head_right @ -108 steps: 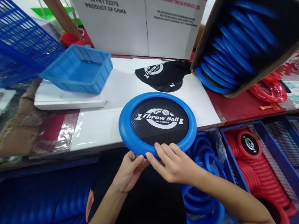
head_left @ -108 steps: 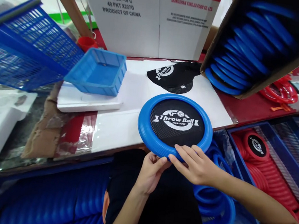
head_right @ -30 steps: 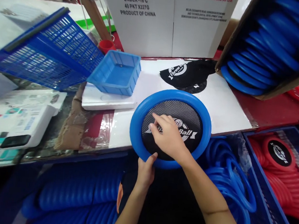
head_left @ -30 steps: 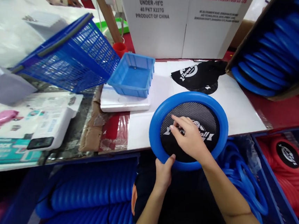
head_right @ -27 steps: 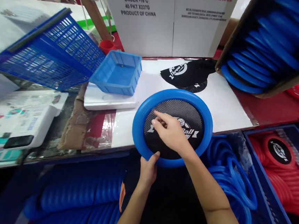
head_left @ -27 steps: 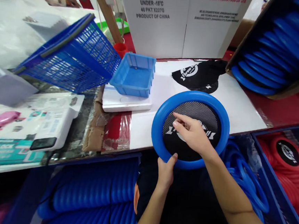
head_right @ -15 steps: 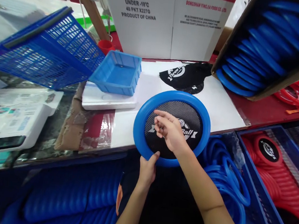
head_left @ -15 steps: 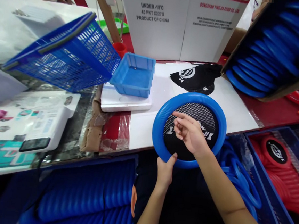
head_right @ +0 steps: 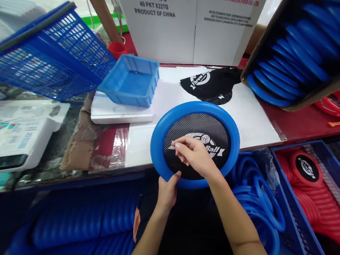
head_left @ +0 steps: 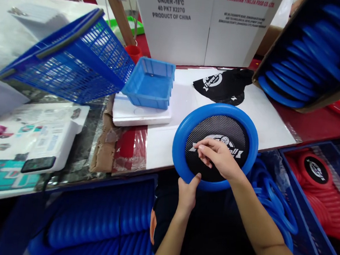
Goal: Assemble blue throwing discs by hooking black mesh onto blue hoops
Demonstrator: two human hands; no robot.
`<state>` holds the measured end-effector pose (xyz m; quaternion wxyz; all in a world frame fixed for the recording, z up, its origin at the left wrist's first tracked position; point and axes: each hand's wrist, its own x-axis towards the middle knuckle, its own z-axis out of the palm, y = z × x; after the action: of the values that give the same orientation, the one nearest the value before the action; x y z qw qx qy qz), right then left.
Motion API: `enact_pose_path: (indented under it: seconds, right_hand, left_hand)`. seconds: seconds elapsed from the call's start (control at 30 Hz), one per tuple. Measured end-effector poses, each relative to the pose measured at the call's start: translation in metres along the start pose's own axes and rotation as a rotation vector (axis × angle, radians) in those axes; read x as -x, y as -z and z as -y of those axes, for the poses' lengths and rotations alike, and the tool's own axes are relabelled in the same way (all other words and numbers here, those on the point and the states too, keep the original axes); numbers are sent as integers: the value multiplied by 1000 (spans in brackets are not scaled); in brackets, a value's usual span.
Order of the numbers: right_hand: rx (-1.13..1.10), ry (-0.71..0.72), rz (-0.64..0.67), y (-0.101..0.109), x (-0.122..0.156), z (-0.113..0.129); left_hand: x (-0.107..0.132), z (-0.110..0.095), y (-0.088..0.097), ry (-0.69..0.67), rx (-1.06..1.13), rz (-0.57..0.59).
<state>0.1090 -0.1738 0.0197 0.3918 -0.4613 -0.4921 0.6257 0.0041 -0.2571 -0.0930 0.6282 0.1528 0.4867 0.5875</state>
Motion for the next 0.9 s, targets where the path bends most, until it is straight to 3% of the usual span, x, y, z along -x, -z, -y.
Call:
enact_pose_path:
  seconds: [0.1, 0.2, 0.3, 0.37, 0.47, 0.53, 0.7, 0.8, 0.9]
  right_hand:
    - [289, 201, -200, 2, 5, -6]
    - [717, 535, -557, 20, 14, -11]
    - [1028, 684, -876, 67, 25, -15]
    - [1063, 600, -999, 106, 33, -17]
    - [768, 325, -918, 151, 50, -26]
    - [477, 150, -811, 161, 64, -37]
    - [-54, -84, -632, 131, 93, -69]
    - [-214, -113, -626, 117, 94, -77]
    - [-318, -94, -637, 119, 85, -75]
  left_hand:
    - [2, -4, -3, 23, 7, -13]
    - [6, -9, -7, 40, 21, -36]
    - [8, -13, -8, 67, 24, -64]
    - [8, -16, -8, 80, 21, -66]
    - [7, -19, -6, 88, 15, -53]
    - [5, -20, -5, 91, 9, -60]
    - [3, -18, -9, 93, -1, -93]
    - [3, -17, -10, 86, -47, -107]
    - [5, -19, -9, 75, -86, -127]
